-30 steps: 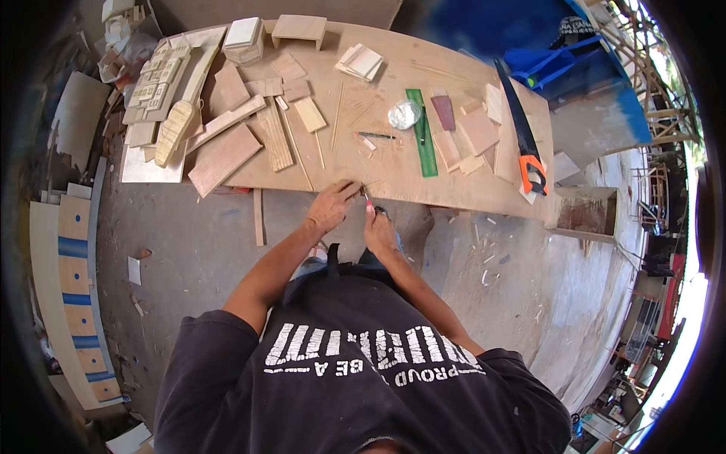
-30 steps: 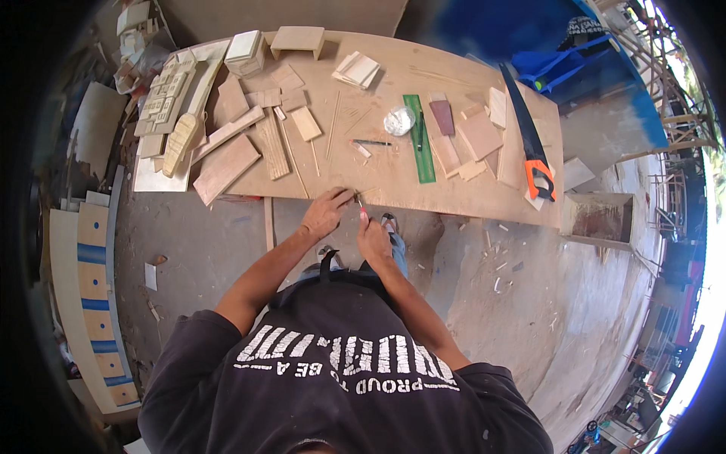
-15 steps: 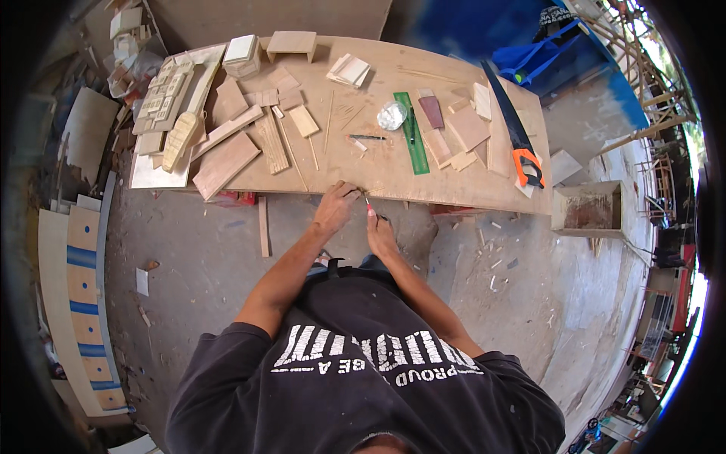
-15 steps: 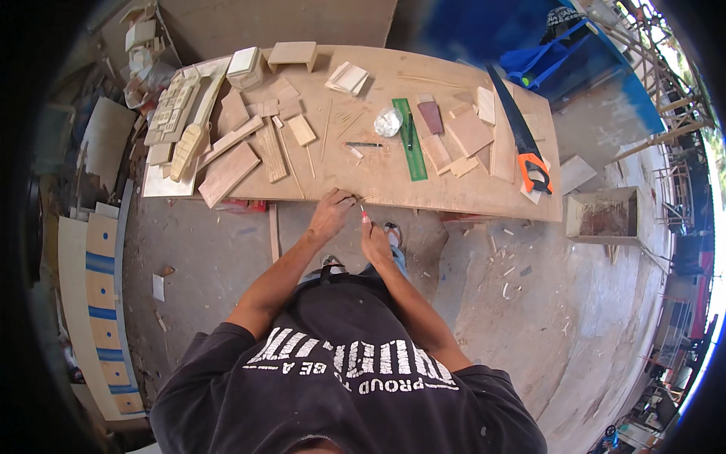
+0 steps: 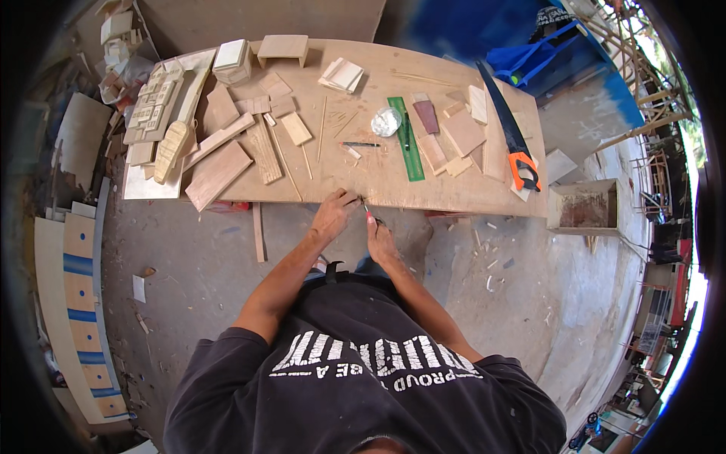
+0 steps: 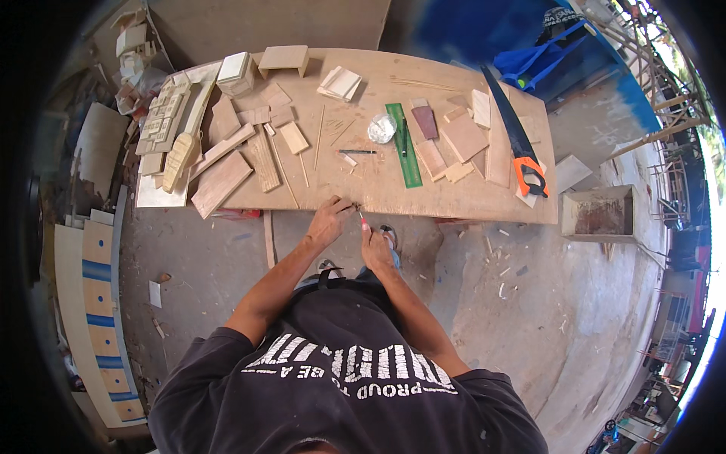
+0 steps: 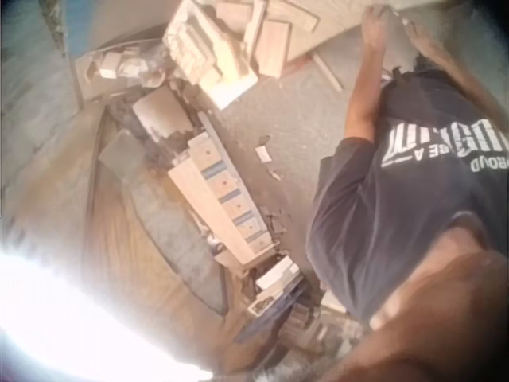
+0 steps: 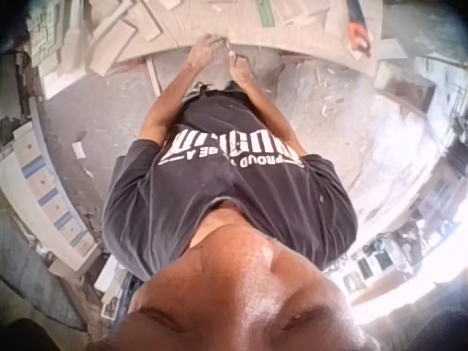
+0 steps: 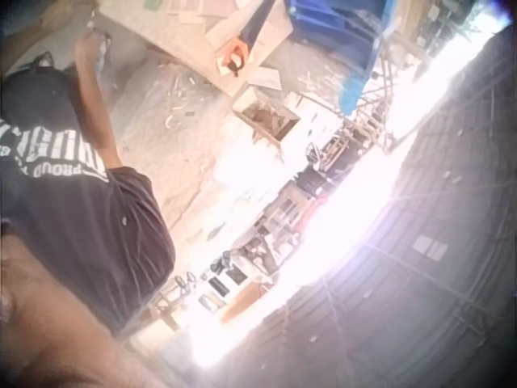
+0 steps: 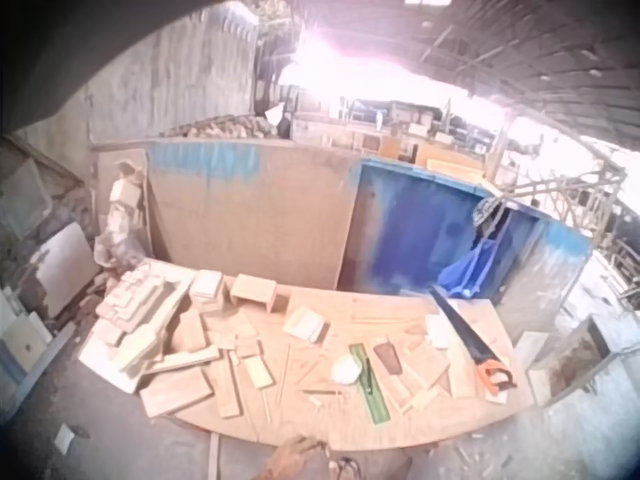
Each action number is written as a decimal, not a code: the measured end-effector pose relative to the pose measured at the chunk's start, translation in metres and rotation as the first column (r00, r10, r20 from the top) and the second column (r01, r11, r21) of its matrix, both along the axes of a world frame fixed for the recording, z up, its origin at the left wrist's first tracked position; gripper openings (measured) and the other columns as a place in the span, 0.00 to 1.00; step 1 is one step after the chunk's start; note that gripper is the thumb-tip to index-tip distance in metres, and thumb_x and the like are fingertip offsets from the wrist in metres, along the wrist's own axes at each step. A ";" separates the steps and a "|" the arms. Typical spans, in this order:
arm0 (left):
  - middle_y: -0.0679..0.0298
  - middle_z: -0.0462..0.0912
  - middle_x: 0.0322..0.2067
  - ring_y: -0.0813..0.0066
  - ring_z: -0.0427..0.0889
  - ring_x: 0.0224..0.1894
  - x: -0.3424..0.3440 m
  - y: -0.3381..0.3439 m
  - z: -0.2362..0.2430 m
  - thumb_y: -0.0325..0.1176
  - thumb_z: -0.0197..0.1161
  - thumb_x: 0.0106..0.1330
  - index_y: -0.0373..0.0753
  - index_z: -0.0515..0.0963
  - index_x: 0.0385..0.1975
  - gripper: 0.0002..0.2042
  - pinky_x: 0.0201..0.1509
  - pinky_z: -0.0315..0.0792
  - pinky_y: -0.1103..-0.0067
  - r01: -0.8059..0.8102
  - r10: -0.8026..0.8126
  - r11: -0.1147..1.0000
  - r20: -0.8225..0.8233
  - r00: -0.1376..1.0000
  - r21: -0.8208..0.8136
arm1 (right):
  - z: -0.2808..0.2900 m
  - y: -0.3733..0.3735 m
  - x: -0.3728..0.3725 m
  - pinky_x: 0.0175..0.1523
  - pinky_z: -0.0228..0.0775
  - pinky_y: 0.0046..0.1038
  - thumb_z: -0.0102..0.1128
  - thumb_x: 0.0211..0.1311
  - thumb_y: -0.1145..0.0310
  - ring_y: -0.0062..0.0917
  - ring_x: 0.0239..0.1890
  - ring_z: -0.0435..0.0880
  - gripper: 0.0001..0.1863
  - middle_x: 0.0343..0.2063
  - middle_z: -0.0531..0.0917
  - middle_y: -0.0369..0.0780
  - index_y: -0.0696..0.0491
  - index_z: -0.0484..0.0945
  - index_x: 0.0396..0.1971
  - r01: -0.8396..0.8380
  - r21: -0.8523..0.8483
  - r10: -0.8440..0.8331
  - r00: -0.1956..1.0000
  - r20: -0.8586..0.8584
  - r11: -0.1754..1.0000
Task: The person uses a utility knife to shave edges of wooden blocks on a workbench, picks up wood scraps from the ground, and places a small wooden piece on a stack.
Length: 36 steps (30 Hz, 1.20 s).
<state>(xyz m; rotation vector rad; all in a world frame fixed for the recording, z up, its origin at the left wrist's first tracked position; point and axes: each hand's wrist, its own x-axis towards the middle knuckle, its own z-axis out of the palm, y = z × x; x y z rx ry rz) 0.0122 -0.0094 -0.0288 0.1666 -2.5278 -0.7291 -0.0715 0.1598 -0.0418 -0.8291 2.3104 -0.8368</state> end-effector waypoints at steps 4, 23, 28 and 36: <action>0.59 0.79 0.42 0.60 0.78 0.43 -0.001 -0.002 0.003 0.23 0.62 0.48 0.31 0.82 0.40 0.16 0.48 0.77 0.73 0.085 -0.085 0.995 0.002 0.996 -0.060 | -0.005 0.003 0.003 0.50 0.70 0.53 0.37 0.78 0.51 0.64 0.47 0.77 0.28 0.39 0.80 0.64 0.61 0.79 0.44 0.041 0.048 -0.040 0.999 -0.019 0.998; 0.54 0.80 0.39 0.53 0.80 0.41 -0.002 0.003 -0.008 0.19 0.61 0.57 0.33 0.81 0.40 0.11 0.46 0.77 0.67 -0.054 0.060 0.976 -0.022 0.998 0.212 | 0.041 -0.003 -0.029 0.48 0.72 0.45 0.42 0.75 0.45 0.56 0.42 0.82 0.32 0.31 0.82 0.60 0.63 0.80 0.36 0.145 -0.009 -0.140 0.970 0.198 0.989; 0.53 0.77 0.32 0.50 0.78 0.39 -0.008 0.016 0.010 0.20 0.60 0.62 0.32 0.75 0.37 0.06 0.42 0.74 0.64 -0.162 0.162 0.985 0.003 0.987 0.067 | 0.046 -0.005 -0.052 0.47 0.73 0.40 0.63 0.65 0.59 0.47 0.41 0.83 0.19 0.33 0.82 0.53 0.60 0.77 0.46 0.137 -0.319 -0.185 0.975 -0.124 0.938; 0.52 0.78 0.30 0.57 0.79 0.31 -0.011 0.014 0.030 0.22 0.62 0.63 0.31 0.76 0.36 0.04 0.35 0.73 0.69 -0.249 0.273 0.897 -0.015 0.962 0.366 | 0.072 -0.038 -0.063 0.39 0.73 0.35 0.68 0.60 0.62 0.38 0.29 0.81 0.16 0.24 0.81 0.47 0.58 0.80 0.40 -0.030 -0.268 0.038 0.999 0.026 0.963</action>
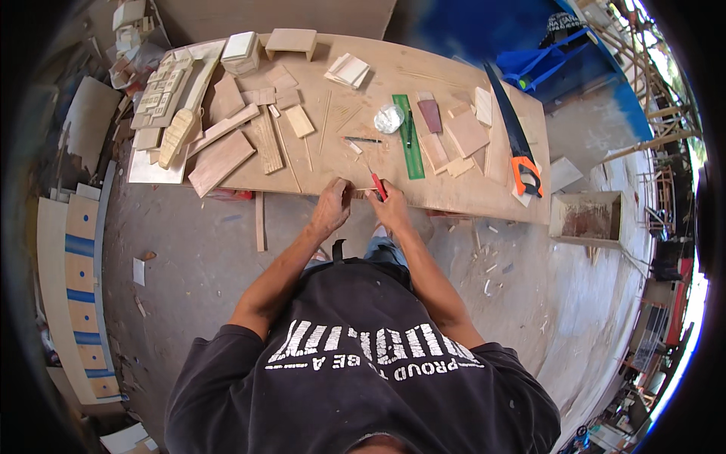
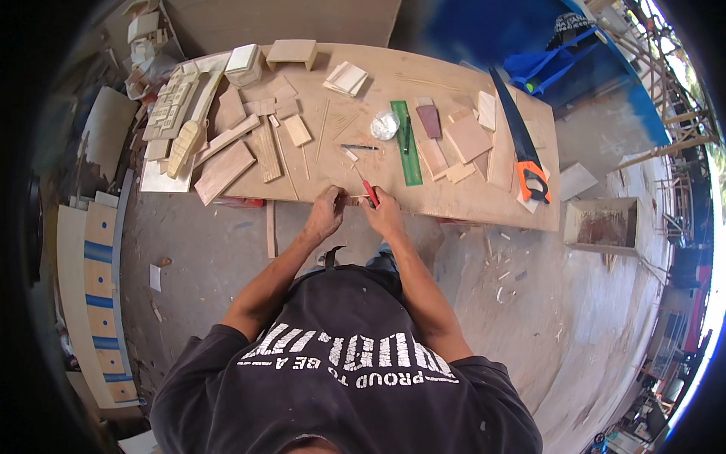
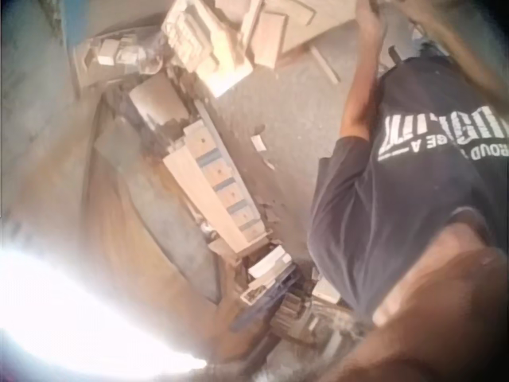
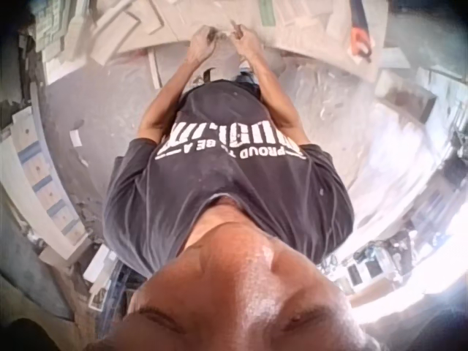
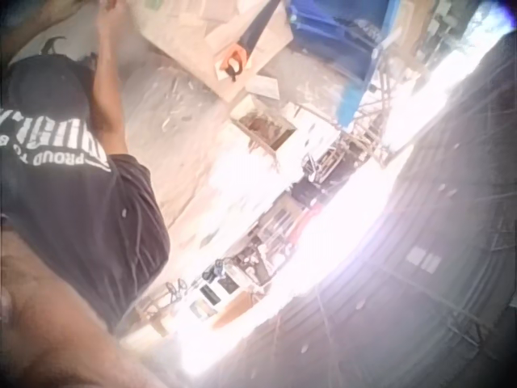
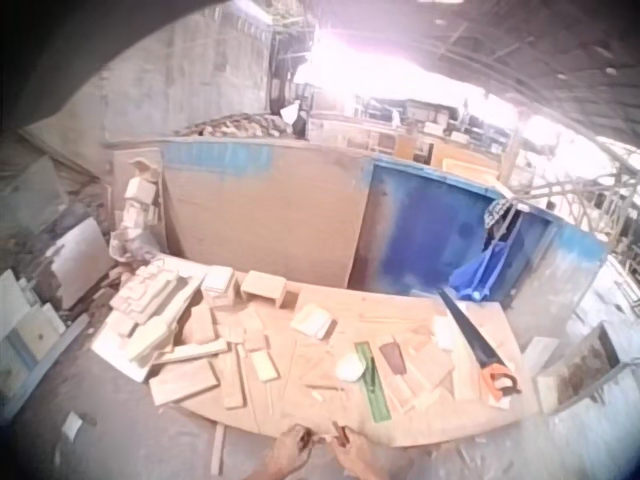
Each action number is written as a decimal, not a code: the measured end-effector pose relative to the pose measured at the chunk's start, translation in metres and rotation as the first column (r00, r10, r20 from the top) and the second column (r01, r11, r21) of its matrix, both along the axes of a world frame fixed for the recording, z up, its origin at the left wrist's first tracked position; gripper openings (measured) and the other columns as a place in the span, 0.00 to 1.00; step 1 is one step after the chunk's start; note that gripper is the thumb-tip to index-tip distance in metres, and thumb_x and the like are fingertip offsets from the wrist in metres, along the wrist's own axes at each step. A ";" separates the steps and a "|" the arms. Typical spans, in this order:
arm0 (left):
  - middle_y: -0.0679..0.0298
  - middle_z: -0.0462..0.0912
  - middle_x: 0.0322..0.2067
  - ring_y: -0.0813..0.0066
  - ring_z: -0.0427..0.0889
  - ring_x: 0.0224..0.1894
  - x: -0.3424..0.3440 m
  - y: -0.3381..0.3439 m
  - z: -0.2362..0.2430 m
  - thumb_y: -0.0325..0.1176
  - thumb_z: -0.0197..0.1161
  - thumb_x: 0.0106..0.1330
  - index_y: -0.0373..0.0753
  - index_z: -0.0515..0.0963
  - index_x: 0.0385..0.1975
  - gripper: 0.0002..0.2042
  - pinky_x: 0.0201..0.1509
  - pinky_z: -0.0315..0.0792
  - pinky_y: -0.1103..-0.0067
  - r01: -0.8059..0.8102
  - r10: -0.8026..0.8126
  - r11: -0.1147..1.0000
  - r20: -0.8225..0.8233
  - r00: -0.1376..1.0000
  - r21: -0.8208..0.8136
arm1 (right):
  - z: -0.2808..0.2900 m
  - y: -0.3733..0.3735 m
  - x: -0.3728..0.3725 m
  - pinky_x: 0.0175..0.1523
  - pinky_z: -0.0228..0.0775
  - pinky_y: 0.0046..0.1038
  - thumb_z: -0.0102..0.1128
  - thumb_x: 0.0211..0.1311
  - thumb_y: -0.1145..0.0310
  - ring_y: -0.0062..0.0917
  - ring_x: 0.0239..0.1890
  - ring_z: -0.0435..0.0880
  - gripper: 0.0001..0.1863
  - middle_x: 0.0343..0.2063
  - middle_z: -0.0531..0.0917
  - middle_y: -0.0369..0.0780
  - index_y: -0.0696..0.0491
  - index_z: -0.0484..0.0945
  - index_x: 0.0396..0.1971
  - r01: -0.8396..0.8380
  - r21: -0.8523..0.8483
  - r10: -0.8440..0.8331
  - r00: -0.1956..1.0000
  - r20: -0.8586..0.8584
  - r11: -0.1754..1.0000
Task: The person uses a utility knife to shave edges of wooden blocks on a workbench, picks up wood scraps from the ground, and places a small wooden piece on a stack.
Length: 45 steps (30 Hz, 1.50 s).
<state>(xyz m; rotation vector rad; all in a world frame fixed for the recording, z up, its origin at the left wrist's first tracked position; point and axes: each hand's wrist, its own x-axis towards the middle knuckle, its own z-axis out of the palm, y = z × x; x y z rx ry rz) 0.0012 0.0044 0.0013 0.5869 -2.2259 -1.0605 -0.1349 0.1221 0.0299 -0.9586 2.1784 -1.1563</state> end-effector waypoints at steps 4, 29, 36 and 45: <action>0.53 0.80 0.25 0.65 0.77 0.24 -0.002 0.003 0.011 0.27 0.67 0.63 0.30 0.81 0.30 0.06 0.30 0.71 0.71 -0.126 0.120 0.970 0.045 0.992 0.208 | 0.017 -0.009 -0.001 0.39 0.74 0.39 0.67 0.60 0.63 0.46 0.32 0.84 0.13 0.26 0.84 0.50 0.58 0.80 0.36 -0.030 0.065 0.030 1.000 -0.003 0.997; 0.73 0.77 0.28 0.86 0.68 0.26 0.005 -0.009 0.046 0.28 0.62 0.71 0.35 0.82 0.37 0.05 0.31 0.65 0.82 0.259 -0.175 0.302 -0.213 0.961 0.917 | 0.052 0.000 -0.030 0.20 0.55 0.16 0.64 0.63 0.73 0.08 0.16 0.65 0.07 0.22 0.78 0.34 0.58 0.77 0.37 -0.021 -0.178 0.168 0.462 0.871 0.984; 0.70 0.80 0.25 0.84 0.72 0.26 0.005 -0.012 0.020 0.30 0.64 0.69 0.34 0.84 0.34 0.06 0.30 0.67 0.80 -0.010 -0.079 0.586 0.070 0.994 0.810 | 0.029 0.004 -0.028 0.21 0.58 0.18 0.63 0.67 0.56 0.12 0.16 0.68 0.16 0.19 0.73 0.31 0.55 0.77 0.37 -0.090 -0.022 0.087 0.828 0.554 0.996; 0.49 0.84 0.32 0.51 0.84 0.34 0.013 -0.013 -0.014 0.25 0.63 0.63 0.32 0.83 0.35 0.05 0.39 0.76 0.67 -0.182 0.160 0.979 0.200 0.967 0.095 | -0.053 0.029 0.031 0.30 0.69 0.30 0.41 0.73 0.38 0.25 0.21 0.78 0.32 0.20 0.77 0.39 0.55 0.77 0.39 -0.163 0.288 0.002 0.872 0.489 0.944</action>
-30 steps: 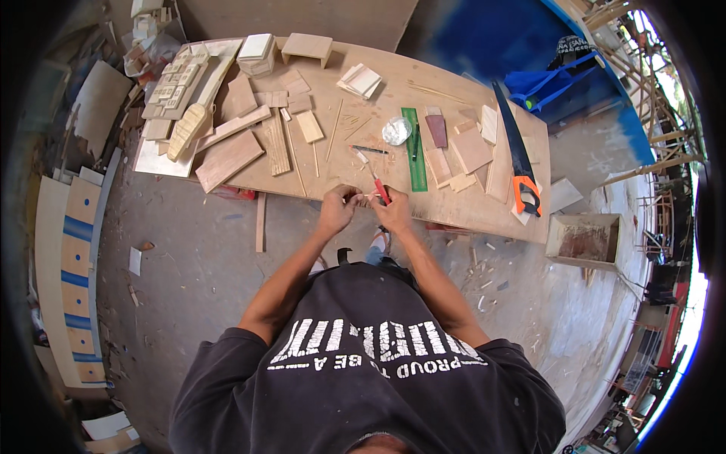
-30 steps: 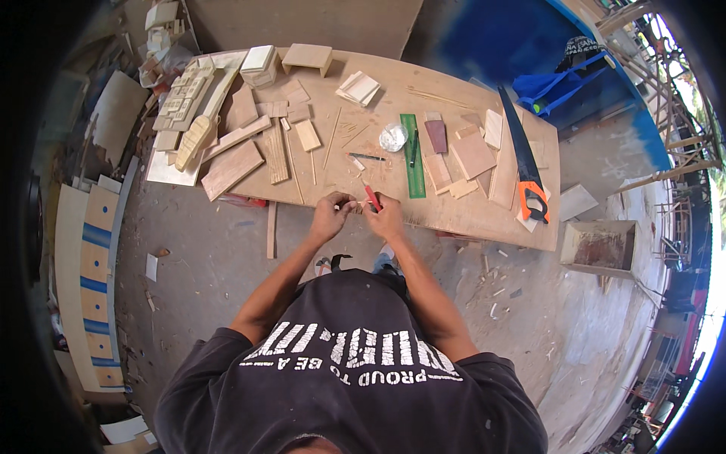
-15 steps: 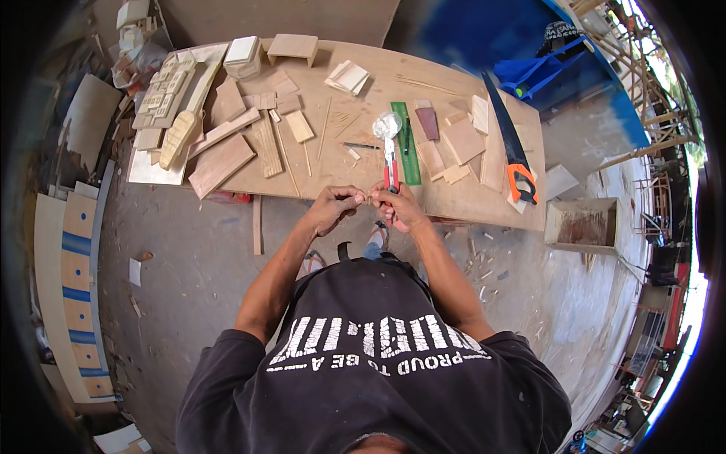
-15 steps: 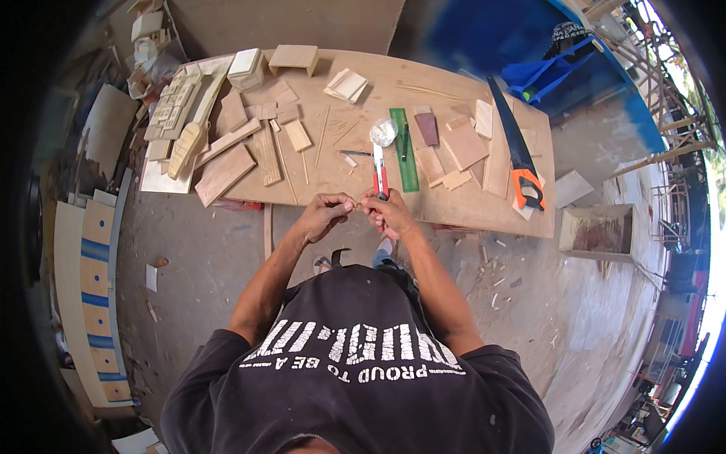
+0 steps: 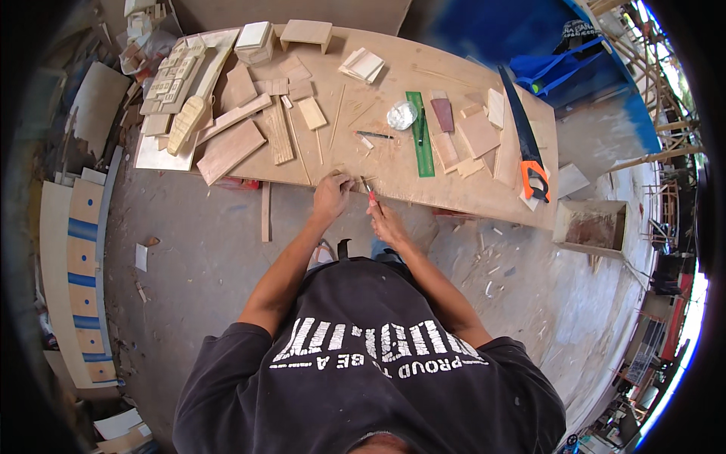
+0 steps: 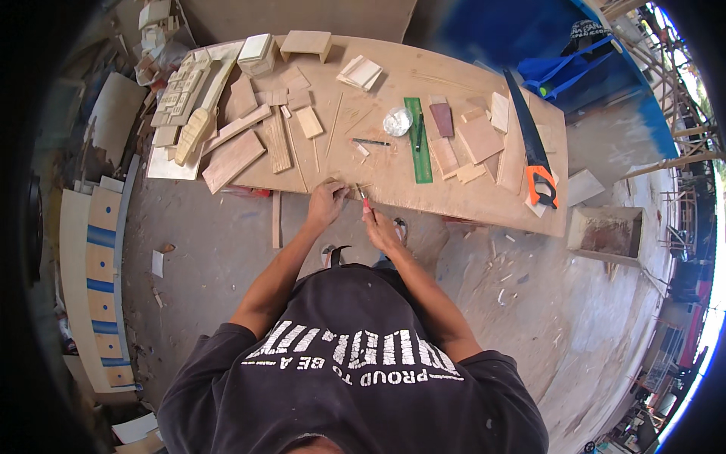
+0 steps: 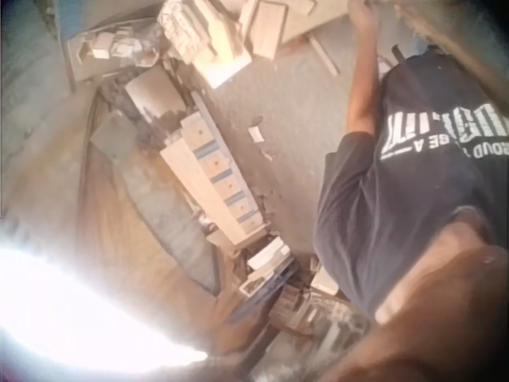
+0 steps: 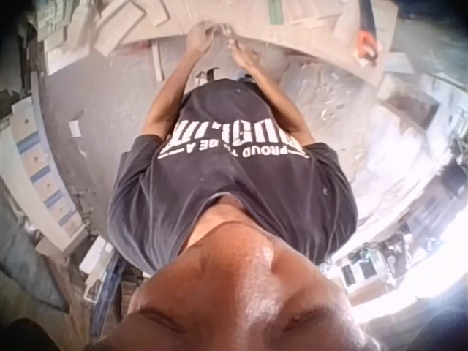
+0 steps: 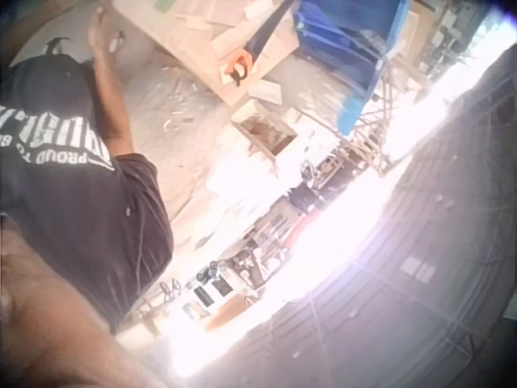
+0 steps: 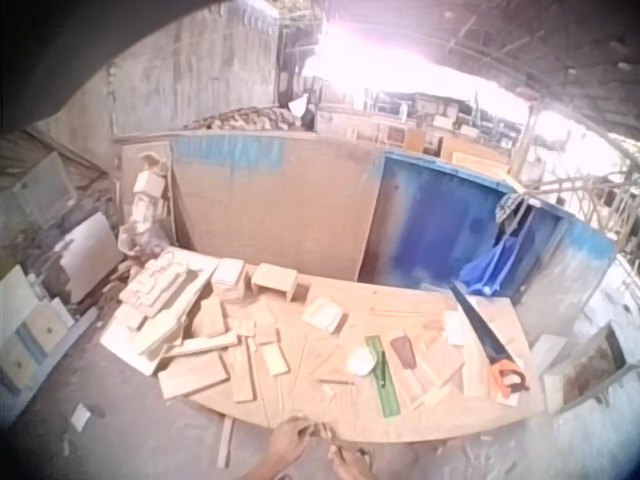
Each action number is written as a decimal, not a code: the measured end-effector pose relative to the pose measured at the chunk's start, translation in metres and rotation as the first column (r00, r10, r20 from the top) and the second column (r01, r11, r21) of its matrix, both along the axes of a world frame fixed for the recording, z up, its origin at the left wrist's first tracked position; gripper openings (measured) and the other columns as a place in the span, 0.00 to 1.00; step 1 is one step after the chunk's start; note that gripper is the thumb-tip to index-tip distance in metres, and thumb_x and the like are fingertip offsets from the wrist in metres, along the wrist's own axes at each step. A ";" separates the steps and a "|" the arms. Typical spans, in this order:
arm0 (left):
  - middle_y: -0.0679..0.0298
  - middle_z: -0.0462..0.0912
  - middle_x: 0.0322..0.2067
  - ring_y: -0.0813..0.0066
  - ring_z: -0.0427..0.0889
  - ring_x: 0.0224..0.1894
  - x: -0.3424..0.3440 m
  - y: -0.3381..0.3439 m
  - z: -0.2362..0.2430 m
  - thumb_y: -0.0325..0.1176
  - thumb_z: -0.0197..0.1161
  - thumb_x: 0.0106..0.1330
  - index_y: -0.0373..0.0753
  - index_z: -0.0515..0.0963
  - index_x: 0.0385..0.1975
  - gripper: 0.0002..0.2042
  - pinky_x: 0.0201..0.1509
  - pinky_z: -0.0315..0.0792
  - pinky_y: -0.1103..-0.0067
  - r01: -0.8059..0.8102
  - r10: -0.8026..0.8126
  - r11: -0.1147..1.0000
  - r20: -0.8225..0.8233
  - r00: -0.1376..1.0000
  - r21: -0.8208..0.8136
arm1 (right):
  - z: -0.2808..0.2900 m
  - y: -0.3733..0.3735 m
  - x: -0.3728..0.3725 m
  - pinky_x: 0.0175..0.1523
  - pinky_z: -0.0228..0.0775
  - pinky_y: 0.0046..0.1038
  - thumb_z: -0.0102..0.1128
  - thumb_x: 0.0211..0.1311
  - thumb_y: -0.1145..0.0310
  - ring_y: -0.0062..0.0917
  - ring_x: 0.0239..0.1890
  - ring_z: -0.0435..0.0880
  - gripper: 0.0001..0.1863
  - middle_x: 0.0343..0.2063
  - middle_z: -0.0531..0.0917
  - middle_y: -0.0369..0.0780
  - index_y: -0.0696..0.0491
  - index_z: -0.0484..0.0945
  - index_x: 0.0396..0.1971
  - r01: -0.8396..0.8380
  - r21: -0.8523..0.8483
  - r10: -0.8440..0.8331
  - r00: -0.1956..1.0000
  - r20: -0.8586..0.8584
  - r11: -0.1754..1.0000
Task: The person uses a utility knife to shave edges of wooden blocks on a workbench, picks up wood scraps from the ground, and places a small wooden piece on a stack.
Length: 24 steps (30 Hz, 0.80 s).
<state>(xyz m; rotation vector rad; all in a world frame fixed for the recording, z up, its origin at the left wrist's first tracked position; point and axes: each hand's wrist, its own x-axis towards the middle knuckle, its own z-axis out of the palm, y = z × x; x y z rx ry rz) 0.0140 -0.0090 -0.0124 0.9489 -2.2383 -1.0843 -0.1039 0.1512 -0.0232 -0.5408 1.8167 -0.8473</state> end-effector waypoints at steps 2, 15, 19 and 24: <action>0.49 0.84 0.33 0.49 0.84 0.36 -0.001 -0.001 0.004 0.25 0.62 0.63 0.33 0.84 0.35 0.06 0.39 0.76 0.66 -0.009 0.009 1.000 0.014 1.000 0.008 | -0.004 -0.003 0.008 0.37 0.71 0.37 0.39 0.74 0.39 0.36 0.28 0.82 0.32 0.25 0.81 0.45 0.57 0.77 0.40 -0.022 -0.035 0.018 0.994 -0.104 0.999; 0.55 0.84 0.35 0.52 0.84 0.38 0.001 0.002 0.008 0.30 0.62 0.64 0.37 0.84 0.36 0.07 0.40 0.77 0.65 -0.047 0.052 0.998 0.104 0.993 -0.043 | 0.012 -0.003 0.033 0.51 0.70 0.45 0.38 0.76 0.44 0.54 0.45 0.82 0.31 0.37 0.84 0.56 0.60 0.77 0.39 0.008 -0.084 -0.025 0.979 -0.201 0.996; 0.56 0.85 0.35 0.52 0.85 0.38 0.001 0.001 0.008 0.30 0.62 0.65 0.38 0.85 0.37 0.07 0.41 0.77 0.65 -0.038 0.041 0.999 0.114 0.993 -0.030 | 0.009 -0.003 0.035 0.52 0.70 0.45 0.39 0.76 0.44 0.54 0.45 0.82 0.31 0.37 0.84 0.56 0.60 0.78 0.39 0.010 -0.074 -0.026 0.973 -0.229 0.997; 0.58 0.84 0.36 0.52 0.85 0.38 0.002 0.002 0.006 0.30 0.60 0.64 0.42 0.84 0.33 0.05 0.38 0.77 0.63 -0.036 0.039 0.999 0.113 0.993 -0.036 | 0.010 -0.003 0.038 0.52 0.70 0.45 0.38 0.76 0.44 0.54 0.45 0.82 0.32 0.36 0.84 0.56 0.61 0.78 0.40 0.011 -0.062 -0.025 0.972 -0.233 0.998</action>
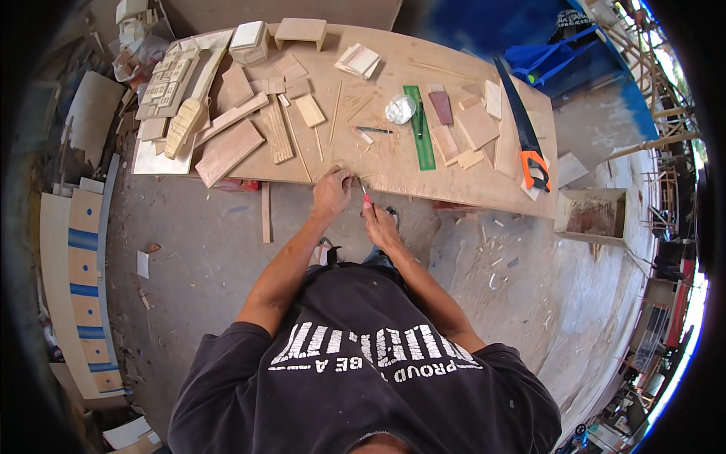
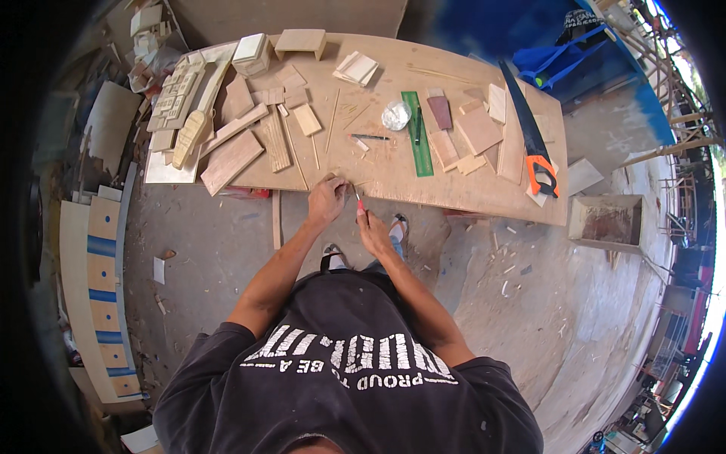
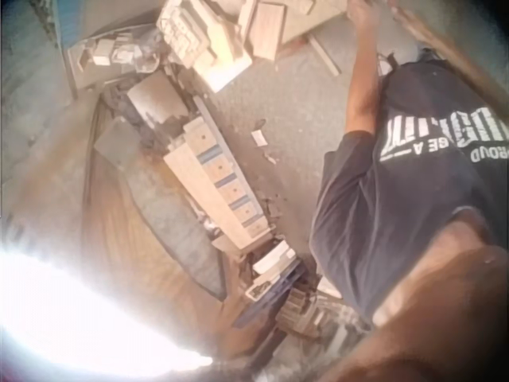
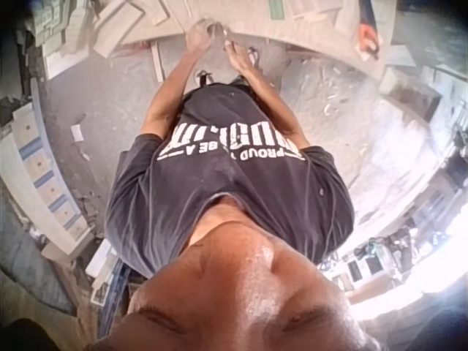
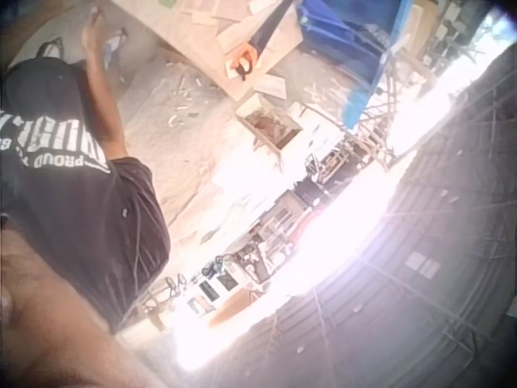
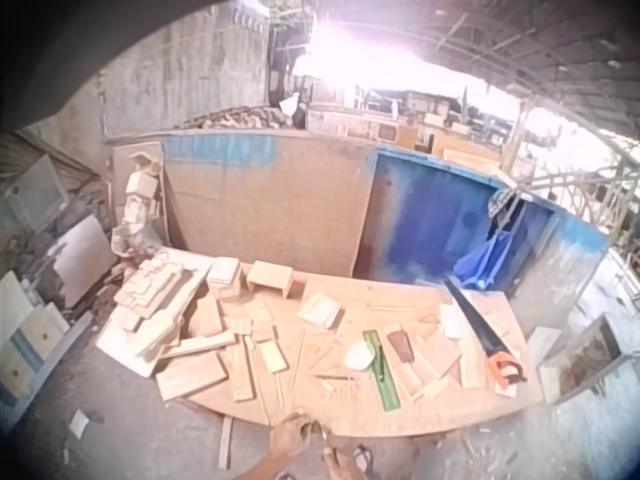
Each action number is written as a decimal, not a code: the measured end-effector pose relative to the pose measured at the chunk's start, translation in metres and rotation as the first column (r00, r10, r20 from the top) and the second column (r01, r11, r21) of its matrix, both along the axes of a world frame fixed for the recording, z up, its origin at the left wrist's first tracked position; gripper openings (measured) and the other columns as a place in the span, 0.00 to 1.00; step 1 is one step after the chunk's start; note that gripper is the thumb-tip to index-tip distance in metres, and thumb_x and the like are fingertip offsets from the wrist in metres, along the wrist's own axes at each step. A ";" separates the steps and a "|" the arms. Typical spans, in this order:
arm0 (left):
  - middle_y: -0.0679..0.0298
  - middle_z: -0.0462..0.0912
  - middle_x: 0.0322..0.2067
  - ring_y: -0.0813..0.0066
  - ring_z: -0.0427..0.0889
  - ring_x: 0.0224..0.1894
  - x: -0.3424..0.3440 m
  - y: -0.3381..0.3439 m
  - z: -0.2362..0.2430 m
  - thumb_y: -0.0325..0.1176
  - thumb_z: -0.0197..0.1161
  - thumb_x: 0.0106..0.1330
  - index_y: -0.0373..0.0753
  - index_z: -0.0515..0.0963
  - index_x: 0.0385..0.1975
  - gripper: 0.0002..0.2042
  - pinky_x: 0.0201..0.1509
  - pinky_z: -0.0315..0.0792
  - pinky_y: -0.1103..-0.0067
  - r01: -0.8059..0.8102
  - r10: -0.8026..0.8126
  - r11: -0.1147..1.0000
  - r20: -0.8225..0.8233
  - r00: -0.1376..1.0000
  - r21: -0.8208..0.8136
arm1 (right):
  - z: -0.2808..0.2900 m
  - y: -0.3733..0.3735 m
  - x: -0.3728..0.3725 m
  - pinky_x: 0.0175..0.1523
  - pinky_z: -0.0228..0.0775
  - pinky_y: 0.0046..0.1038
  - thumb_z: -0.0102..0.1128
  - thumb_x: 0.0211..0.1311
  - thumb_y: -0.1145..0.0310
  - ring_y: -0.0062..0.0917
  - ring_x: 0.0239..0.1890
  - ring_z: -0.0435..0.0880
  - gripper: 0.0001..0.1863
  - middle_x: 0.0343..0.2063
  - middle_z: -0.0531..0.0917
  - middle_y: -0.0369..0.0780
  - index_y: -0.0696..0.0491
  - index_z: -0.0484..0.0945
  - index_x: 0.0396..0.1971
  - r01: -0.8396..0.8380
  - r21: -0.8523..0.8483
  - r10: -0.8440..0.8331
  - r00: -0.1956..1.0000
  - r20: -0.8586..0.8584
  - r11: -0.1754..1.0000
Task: The person uses a utility knife to shave edges of wooden blocks on a workbench, picks up wood scraps from the ground, and places a small wooden piece on a stack.
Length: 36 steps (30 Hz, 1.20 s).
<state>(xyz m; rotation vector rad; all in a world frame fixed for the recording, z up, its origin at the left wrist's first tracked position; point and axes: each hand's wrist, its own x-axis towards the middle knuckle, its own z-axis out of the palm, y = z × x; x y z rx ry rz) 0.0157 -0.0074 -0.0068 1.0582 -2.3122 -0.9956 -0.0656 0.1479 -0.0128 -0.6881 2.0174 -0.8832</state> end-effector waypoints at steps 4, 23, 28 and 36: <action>0.59 0.84 0.36 0.52 0.85 0.37 0.001 -0.001 -0.003 0.30 0.60 0.64 0.42 0.84 0.33 0.05 0.38 0.77 0.63 0.008 -0.008 1.000 -0.004 1.000 0.006 | -0.006 0.000 0.004 0.38 0.70 0.39 0.39 0.75 0.42 0.40 0.32 0.81 0.31 0.27 0.81 0.49 0.59 0.78 0.38 -0.008 -0.065 0.004 0.998 -0.069 0.998; 0.57 0.83 0.37 0.51 0.84 0.37 0.013 0.008 -0.007 0.30 0.60 0.66 0.39 0.84 0.35 0.06 0.38 0.77 0.63 0.012 -0.013 1.000 -0.057 0.998 -0.023 | -0.018 0.009 0.010 0.29 0.68 0.33 0.40 0.76 0.42 0.30 0.23 0.77 0.30 0.22 0.77 0.41 0.57 0.76 0.37 0.024 -0.093 -0.028 0.999 -0.045 0.995; 0.57 0.83 0.37 0.51 0.84 0.37 0.013 0.008 -0.003 0.31 0.59 0.67 0.39 0.84 0.35 0.07 0.38 0.77 0.63 0.015 -0.015 1.000 -0.028 0.999 -0.014 | -0.025 0.010 0.011 0.23 0.68 0.30 0.41 0.75 0.42 0.24 0.17 0.76 0.29 0.19 0.75 0.39 0.56 0.76 0.36 0.010 -0.120 -0.019 0.997 -0.074 0.993; 0.58 0.83 0.35 0.51 0.84 0.37 0.013 0.009 0.001 0.29 0.59 0.65 0.39 0.83 0.33 0.05 0.38 0.77 0.63 0.004 -0.004 1.000 -0.008 1.000 -0.014 | 0.003 0.002 0.015 0.54 0.68 0.48 0.35 0.77 0.46 0.55 0.46 0.81 0.32 0.38 0.84 0.56 0.63 0.76 0.41 -0.051 0.027 0.053 0.993 -0.110 0.998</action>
